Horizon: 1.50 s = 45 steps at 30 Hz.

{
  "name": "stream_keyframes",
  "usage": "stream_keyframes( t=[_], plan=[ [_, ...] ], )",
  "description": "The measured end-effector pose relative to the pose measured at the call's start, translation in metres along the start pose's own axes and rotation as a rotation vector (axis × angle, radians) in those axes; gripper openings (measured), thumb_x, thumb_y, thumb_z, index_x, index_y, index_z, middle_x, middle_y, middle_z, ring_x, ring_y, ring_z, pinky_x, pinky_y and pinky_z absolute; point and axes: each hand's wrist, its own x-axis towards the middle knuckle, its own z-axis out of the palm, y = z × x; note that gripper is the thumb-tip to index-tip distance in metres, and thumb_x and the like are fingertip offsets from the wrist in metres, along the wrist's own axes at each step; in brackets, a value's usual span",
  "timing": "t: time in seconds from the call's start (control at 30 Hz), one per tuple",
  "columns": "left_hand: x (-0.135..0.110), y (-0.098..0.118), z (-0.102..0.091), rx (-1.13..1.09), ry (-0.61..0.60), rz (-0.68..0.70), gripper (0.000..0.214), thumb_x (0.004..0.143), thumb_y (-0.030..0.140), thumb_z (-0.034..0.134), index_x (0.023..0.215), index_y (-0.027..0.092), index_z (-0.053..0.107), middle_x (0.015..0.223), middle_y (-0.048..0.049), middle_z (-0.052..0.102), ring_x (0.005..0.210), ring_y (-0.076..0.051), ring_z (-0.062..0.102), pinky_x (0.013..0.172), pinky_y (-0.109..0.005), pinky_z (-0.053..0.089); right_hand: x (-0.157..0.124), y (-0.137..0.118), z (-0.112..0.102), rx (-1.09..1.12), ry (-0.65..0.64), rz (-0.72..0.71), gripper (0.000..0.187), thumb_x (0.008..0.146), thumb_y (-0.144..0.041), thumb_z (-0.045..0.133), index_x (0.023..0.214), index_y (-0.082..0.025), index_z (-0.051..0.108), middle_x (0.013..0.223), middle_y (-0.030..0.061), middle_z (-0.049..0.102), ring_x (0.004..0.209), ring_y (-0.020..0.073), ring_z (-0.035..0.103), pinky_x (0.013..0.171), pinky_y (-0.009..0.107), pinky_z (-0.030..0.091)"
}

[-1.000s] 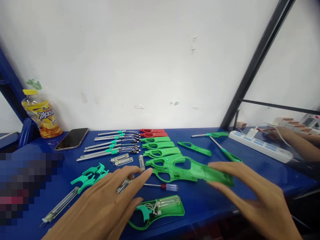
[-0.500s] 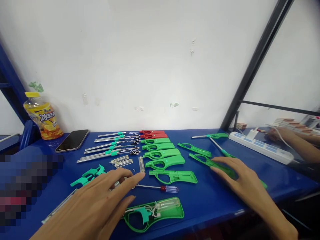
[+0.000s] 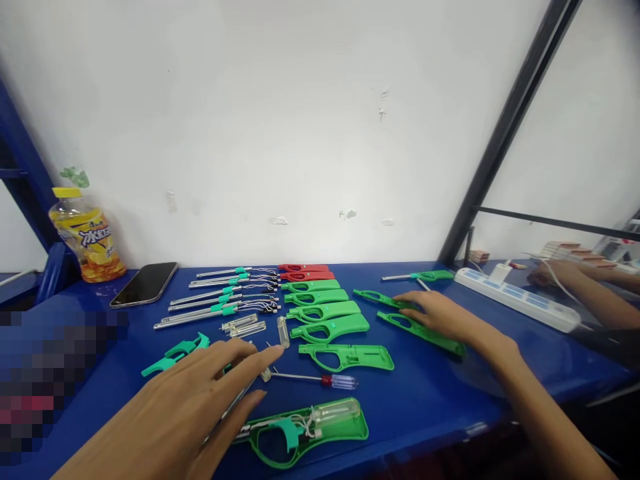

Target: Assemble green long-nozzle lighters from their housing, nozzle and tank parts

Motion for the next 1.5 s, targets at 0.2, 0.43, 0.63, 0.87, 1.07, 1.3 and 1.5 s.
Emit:
stream_keyframes(
  t=[0.2,0.43,0.63,0.87,1.07,1.3,1.5],
  plan=[
    [0.003,0.000,-0.001,-0.051,0.019,-0.070,0.049,0.116,0.045,0.038,0.165,0.043,0.045,0.139,-0.0011,0.076,0.118,-0.027,0.078,0.095,-0.037,0.067,0.003,-0.009,-0.013,-0.082,0.119,0.017,0.048,0.103,-0.030,0.066,0.150,-0.019,0.063,0.113,0.0122,0.084,0.096,0.0328,0.082,0.083,0.046,0.065],
    [0.010,-0.001,-0.005,-0.036,-0.024,-0.068,0.058,0.113,0.032,0.047,0.170,0.040,0.036,0.159,-0.0002,0.061,0.135,-0.027,0.068,0.106,-0.034,0.062,-0.037,-0.079,-0.048,-0.113,0.400,-0.102,0.060,0.107,-0.043,0.061,0.163,-0.028,0.045,0.123,0.0082,0.082,0.106,0.0304,0.079,0.093,0.047,0.061],
    [0.017,0.007,-0.008,-0.011,-0.043,-0.035,0.053,0.111,0.025,0.046,0.160,0.042,0.052,0.162,0.0010,0.057,0.133,-0.028,0.069,0.097,-0.035,0.067,-0.051,-0.138,-0.055,-0.042,0.327,-0.269,0.054,0.111,-0.037,0.059,0.162,-0.033,0.044,0.125,0.0047,0.080,0.107,0.0257,0.078,0.092,0.041,0.061],
    [0.031,0.015,-0.015,-0.102,0.045,-0.060,0.052,0.111,0.027,0.045,0.162,0.034,0.045,0.145,-0.0066,0.069,0.119,-0.028,0.077,0.082,-0.036,0.071,-0.051,-0.166,-0.053,-0.004,0.294,-0.412,0.047,0.111,-0.028,0.059,0.156,-0.029,0.048,0.133,0.0058,0.078,0.112,0.0242,0.077,0.098,0.041,0.060],
    [0.032,0.023,-0.011,-0.176,0.083,-0.061,0.036,0.109,0.026,0.049,0.143,0.031,0.061,0.146,-0.0089,0.067,0.127,-0.031,0.072,0.094,-0.043,0.069,-0.051,-0.185,-0.053,-0.009,0.280,-0.469,0.041,0.113,-0.027,0.056,0.154,-0.029,0.050,0.128,0.0026,0.080,0.112,0.0231,0.077,0.101,0.042,0.056],
    [0.033,0.027,-0.008,-0.170,0.102,-0.060,0.029,0.110,0.024,0.054,0.137,0.030,0.063,0.147,-0.0118,0.063,0.131,-0.032,0.066,0.101,-0.051,0.063,-0.046,-0.195,-0.051,0.008,0.311,-0.512,0.034,0.115,-0.029,0.056,0.148,-0.027,0.053,0.125,0.0007,0.081,0.109,0.0223,0.076,0.095,0.042,0.053],
    [0.032,0.028,-0.006,-0.238,0.157,-0.061,0.031,0.106,0.011,0.057,0.129,0.031,0.065,0.142,-0.0087,0.061,0.132,-0.029,0.059,0.105,-0.048,0.055,-0.046,-0.201,-0.051,0.022,0.330,-0.554,0.031,0.115,-0.024,0.053,0.146,-0.022,0.055,0.123,0.0031,0.080,0.108,0.0220,0.075,0.094,0.039,0.052]
  ],
)
